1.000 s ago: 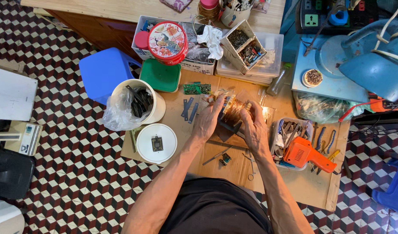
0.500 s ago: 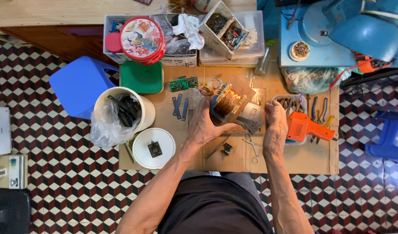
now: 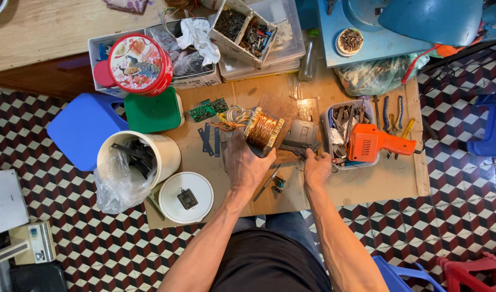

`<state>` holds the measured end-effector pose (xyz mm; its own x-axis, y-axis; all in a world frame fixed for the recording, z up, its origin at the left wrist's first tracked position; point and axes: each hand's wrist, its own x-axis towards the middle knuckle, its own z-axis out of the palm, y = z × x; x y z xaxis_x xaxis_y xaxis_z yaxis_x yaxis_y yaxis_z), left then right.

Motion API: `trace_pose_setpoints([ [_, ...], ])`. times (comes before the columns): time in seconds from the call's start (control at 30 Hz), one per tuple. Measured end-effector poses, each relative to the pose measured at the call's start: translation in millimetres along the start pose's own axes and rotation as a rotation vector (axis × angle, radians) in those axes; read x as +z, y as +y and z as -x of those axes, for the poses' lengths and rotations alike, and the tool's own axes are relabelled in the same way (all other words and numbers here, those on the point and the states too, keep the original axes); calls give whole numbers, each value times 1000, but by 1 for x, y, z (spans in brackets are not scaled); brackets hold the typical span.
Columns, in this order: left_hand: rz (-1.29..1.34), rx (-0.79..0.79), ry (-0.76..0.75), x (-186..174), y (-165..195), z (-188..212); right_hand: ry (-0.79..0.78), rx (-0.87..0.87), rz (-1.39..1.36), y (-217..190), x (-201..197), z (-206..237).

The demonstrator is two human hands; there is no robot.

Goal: The person works on a copper-wound transformer coil at a workbench, turning and repositioning it while fitting parts. They then take black metal lamination strips from a bucket and insert them into the coil assembly, fitting a mounting bracket around the wound core.

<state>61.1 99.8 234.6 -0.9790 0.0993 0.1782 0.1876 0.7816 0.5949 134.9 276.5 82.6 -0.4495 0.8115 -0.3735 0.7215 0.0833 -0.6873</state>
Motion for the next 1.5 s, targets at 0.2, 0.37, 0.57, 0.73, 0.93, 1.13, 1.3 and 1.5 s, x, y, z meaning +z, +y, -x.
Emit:
trace_pose_setpoints([
  [0.2, 7, 20, -120, 4, 1, -13, -44, -518, 436, -33, 22, -25],
  [0.37, 107, 56, -140, 3, 1, -20, -225, -916, 742, -59, 1, -55],
  [0.57, 158, 3, -153, -23, -6, -5, -341, -1028, 770, -82, -8, -82],
  [0.73, 187, -186, -152, -55, -10, 42, -439, -1060, 792, -84, -14, -90],
  [0.93, 280, -287, -604, -44, -4, 63, -474, -781, 816, -80, -4, -97],
  [1.13, 384, -351, -867, 14, 9, 72, -571, -608, 577, -63, -12, -105],
  [1.3, 624, -539, -845, 83, 4, 76, -474, -616, 308, -64, -33, -90],
  [1.5, 704, -653, -785, 135, -7, 81, -348, -497, 138, -76, -60, -54],
])
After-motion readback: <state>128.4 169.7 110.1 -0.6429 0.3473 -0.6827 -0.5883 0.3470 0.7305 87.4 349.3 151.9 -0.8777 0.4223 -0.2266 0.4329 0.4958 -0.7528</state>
